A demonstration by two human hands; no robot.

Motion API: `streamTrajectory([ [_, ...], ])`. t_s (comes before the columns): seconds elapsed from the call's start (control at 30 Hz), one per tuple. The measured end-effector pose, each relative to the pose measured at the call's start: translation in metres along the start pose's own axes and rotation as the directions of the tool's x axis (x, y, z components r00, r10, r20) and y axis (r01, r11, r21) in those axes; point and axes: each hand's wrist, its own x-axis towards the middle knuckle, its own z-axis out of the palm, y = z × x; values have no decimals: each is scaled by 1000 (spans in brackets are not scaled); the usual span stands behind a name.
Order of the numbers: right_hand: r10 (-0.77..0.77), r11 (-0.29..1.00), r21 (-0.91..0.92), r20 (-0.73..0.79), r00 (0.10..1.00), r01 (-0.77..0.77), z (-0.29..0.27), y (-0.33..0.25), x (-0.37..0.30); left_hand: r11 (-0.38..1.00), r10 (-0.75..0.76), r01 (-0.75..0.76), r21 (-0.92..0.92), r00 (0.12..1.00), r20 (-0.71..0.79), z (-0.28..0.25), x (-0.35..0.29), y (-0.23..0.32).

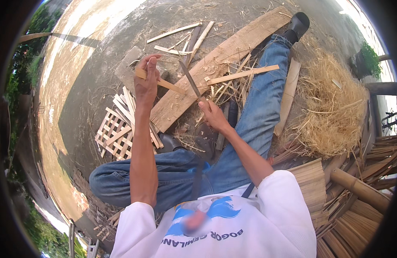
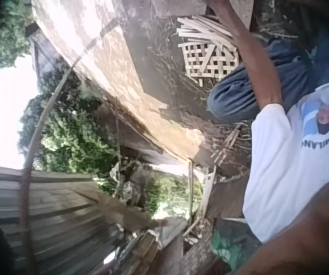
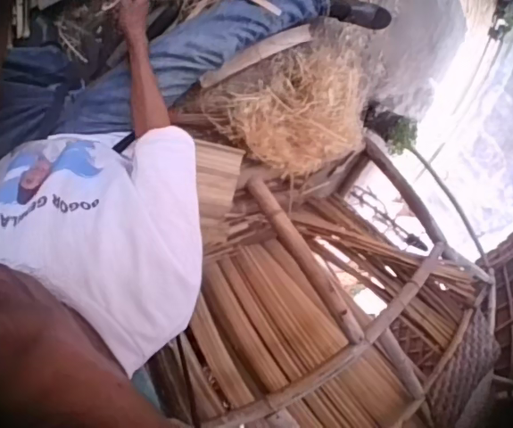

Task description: The person sits on the ground and uses a curved knife to shave thin strips from small wooden pieces. They repeatedly hold the wood, draw the blade along its length to remove shavings, and place the finished pieces aside.

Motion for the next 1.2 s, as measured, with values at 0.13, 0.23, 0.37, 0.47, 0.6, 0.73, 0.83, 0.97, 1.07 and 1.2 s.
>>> streamTrajectory([
  [0.13,184,938,325,-164,969,-123,-5,1,-2,1000,-15,14,27,1000,27,-23,-6,-5],
  [0.23,38,942,332,-216,976,37,-2,-3,-15,986,-81,78,146,997,18,-24,-14,1],
  [0.37,-327,898,213,-266,907,386,7,-45,-31,979,-95,71,193,988,118,-22,-23,1],
  [0.47,-350,875,323,-91,932,360,2,-101,-50,983,-40,21,180,994,106,-10,-37,-6],
  [0.6,-357,892,292,-11,934,345,3,-144,-72,999,-39,40,-7,993,113,8,-51,1],
  [0.73,-294,917,307,95,951,253,7,-163,-88,992,73,-63,-109,993,89,11,-59,-3],
  [0.83,-360,906,257,57,931,335,14,-168,-97,979,13,2,-203,997,75,12,-61,-11],
  [0.97,-344,920,241,121,931,309,10,-174,-100,986,65,-56,-160,996,53,15,-60,-17],
  [1.07,-379,913,216,127,917,347,11,-171,-97,977,120,-116,-177,993,12,18,-60,-21],
  [1.2,-329,931,206,116,937,301,17,-179,-104,980,45,-30,-198,996,75,17,-61,-28],
])
